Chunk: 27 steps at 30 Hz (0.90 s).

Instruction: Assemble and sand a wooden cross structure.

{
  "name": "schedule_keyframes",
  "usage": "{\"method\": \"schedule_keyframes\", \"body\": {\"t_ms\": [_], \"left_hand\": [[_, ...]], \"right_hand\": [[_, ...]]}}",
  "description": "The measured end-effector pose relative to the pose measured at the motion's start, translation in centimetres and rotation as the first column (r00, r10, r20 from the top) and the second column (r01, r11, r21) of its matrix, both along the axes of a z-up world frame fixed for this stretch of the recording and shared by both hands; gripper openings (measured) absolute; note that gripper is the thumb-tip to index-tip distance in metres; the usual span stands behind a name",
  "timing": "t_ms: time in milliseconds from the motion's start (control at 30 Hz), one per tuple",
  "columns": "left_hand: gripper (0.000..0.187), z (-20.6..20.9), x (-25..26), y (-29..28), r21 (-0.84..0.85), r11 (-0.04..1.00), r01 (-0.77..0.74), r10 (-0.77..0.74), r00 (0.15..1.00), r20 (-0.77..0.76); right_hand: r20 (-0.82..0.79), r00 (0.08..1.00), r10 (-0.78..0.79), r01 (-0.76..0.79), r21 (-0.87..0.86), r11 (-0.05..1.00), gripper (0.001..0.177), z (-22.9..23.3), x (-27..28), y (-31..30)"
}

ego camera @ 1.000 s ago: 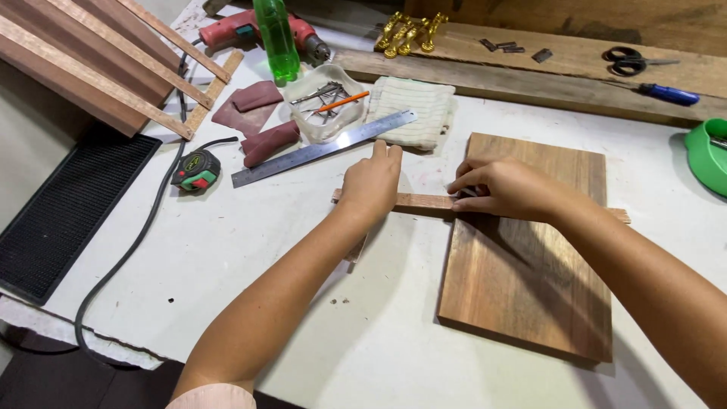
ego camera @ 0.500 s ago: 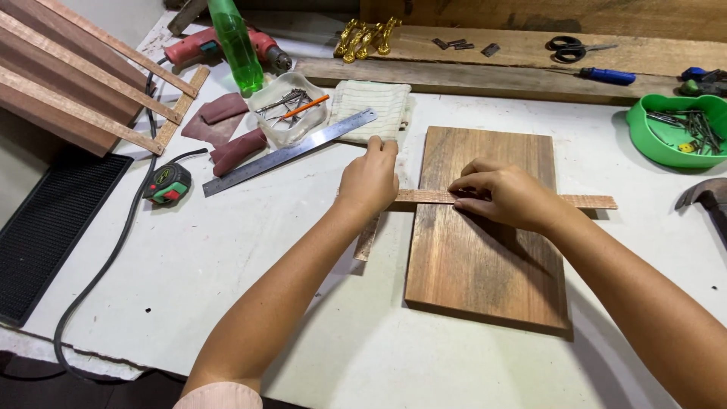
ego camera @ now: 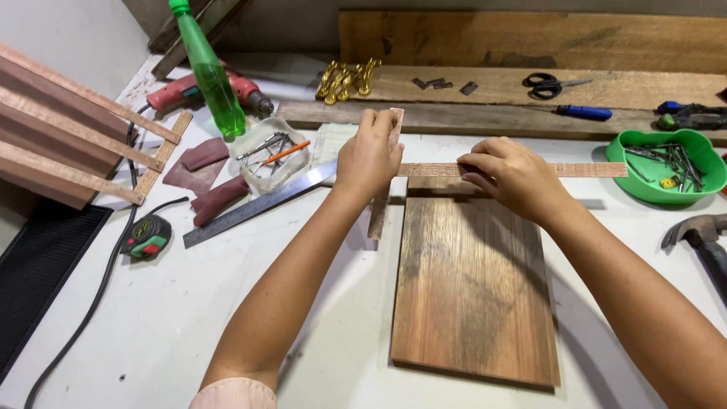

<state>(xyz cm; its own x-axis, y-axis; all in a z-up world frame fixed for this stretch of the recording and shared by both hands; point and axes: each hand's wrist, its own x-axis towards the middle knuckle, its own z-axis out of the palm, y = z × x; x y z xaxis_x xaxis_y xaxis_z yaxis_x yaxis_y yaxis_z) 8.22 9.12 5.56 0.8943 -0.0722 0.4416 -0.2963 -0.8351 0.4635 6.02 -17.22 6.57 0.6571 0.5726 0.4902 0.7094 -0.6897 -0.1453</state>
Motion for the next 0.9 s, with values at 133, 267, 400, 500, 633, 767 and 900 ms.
{"method": "schedule_keyframes", "body": {"t_ms": [133,267,400,500,633,767,900], "left_hand": [[0.043,0.6,5.1,0.3,-0.084,0.995,0.061,-0.055,0.996,0.072],[0.049,-0.1,9.3,1.2,-0.099,0.993,0.065,-0.066,0.998,-0.007],[0.055,-1.7,10.1,1.8,-0.047,0.999,0.014,-0.021,0.990,-0.139],[0.056,-2.9,10.4,2.0,-0.057,0.998,0.005,-0.014,0.987,-0.160],[0.059,-3.6,10.0,1.9,-0.036,0.999,0.036,-0.041,0.984,-0.173],[0.055,-4.3,9.9,1.9,-0.025,0.999,0.034,-0.037,0.987,-0.156],[0.052,-5.3,10.1,2.0,-0.032,0.998,0.049,-0.051,0.997,-0.065]], "right_hand": [[0.112,0.994,-0.001,-0.004,0.042,0.999,0.022,-0.6,5.4,-0.5],[0.032,0.999,-0.038,0.037,0.041,0.998,0.023,-1.6,10.1,-0.1],[-0.166,0.980,-0.110,0.111,-0.005,0.994,0.026,-3.3,12.2,0.7],[-0.234,0.961,-0.148,0.143,-0.039,0.989,0.031,-4.0,12.6,1.1],[-0.217,0.970,-0.112,0.109,-0.025,0.994,0.033,-5.5,13.2,0.4],[-0.228,0.966,-0.120,0.115,-0.035,0.993,0.033,-5.4,12.7,0.4],[-0.246,0.960,-0.135,0.126,-0.051,0.991,0.034,-5.4,12.5,0.3]]}}
